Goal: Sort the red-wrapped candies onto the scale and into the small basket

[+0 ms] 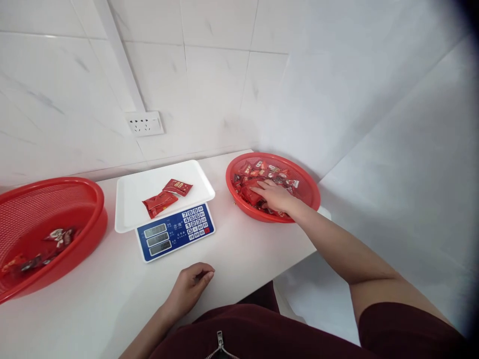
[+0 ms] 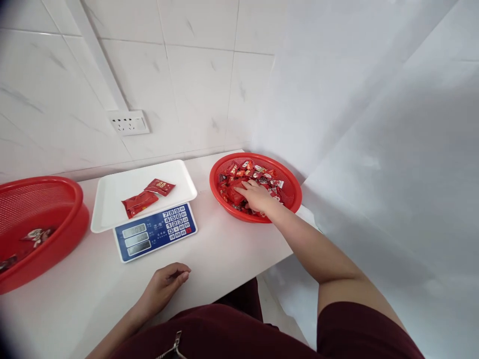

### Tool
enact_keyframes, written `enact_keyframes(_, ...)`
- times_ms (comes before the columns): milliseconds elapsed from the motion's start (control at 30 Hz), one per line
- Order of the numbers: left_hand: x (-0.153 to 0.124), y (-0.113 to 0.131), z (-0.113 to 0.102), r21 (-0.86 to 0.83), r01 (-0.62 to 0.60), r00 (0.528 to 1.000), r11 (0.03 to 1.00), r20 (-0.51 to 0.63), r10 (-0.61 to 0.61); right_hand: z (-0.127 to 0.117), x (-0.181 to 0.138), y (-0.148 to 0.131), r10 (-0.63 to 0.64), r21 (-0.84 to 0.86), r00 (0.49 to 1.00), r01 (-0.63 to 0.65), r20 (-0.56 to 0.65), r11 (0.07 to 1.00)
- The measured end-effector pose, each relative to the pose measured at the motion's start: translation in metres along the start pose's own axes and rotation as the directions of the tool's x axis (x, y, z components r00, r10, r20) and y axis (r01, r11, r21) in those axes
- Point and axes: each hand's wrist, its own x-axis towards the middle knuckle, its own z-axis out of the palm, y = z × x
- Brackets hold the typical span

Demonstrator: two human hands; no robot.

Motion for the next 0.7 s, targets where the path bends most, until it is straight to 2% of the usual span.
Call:
enact_keyframes(67,-0.002,-0.003,0.0,0.001,0.012,1.0,1.0,-0.008,-0.012,0.003,0.003,0.003,-0.033,0.001,0.996,0.033,-0.081,0.999)
enact_keyframes(133,-0.003,-0.006,0.0,0.004,0.018,1.0,1.0,-0.021,-0.018,0.002,0.004,0.002,-0.023,0.118,0.979,0.048,-0.203,0.992)
enact_keyframes(200,-0.003,-0.009,-0.001,0.008,0.017,0.999,1.0,-0.028,-0.016,-0.004,0.005,0.0,0.061,0.351,0.946,0.059,-0.319,0.935)
enact_keyframes(233,-0.003,-0.01,-0.001,0.011,0.016,0.999,1.0,-0.029,-0.015,-0.007,0.005,-0.002,0.143,0.523,0.926,0.065,-0.348,0.85)
enact_keyframes(300,-0.002,-0.012,-0.001,0.02,0.015,1.0,1.0,-0.028,-0.014,-0.012,0.003,-0.006,0.307,0.831,0.903,0.09,-0.301,0.549)
enact_keyframes(367,-0.001,-0.012,0.0,0.023,0.013,1.0,1.0,-0.028,-0.013,-0.015,0.001,-0.009,0.363,0.958,0.911,0.099,-0.196,0.268)
enact_keyframes(533,0.002,-0.011,0.003,0.007,-0.002,0.999,1.0,-0.038,0.002,-0.016,-0.004,-0.016,0.236,0.987,0.972,0.024,0.014,-0.157)
enact_keyframes(600,0.002,-0.012,0.004,0.01,-0.001,0.999,1.0,-0.041,0.001,-0.015,-0.004,-0.019,0.206,0.976,0.978,0.002,0.044,-0.216)
enact_keyframes(700,0.003,-0.013,0.003,0.007,0.014,0.999,1.0,-0.038,-0.014,-0.016,-0.004,-0.021,0.228,0.982,0.973,0.022,0.022,-0.187)
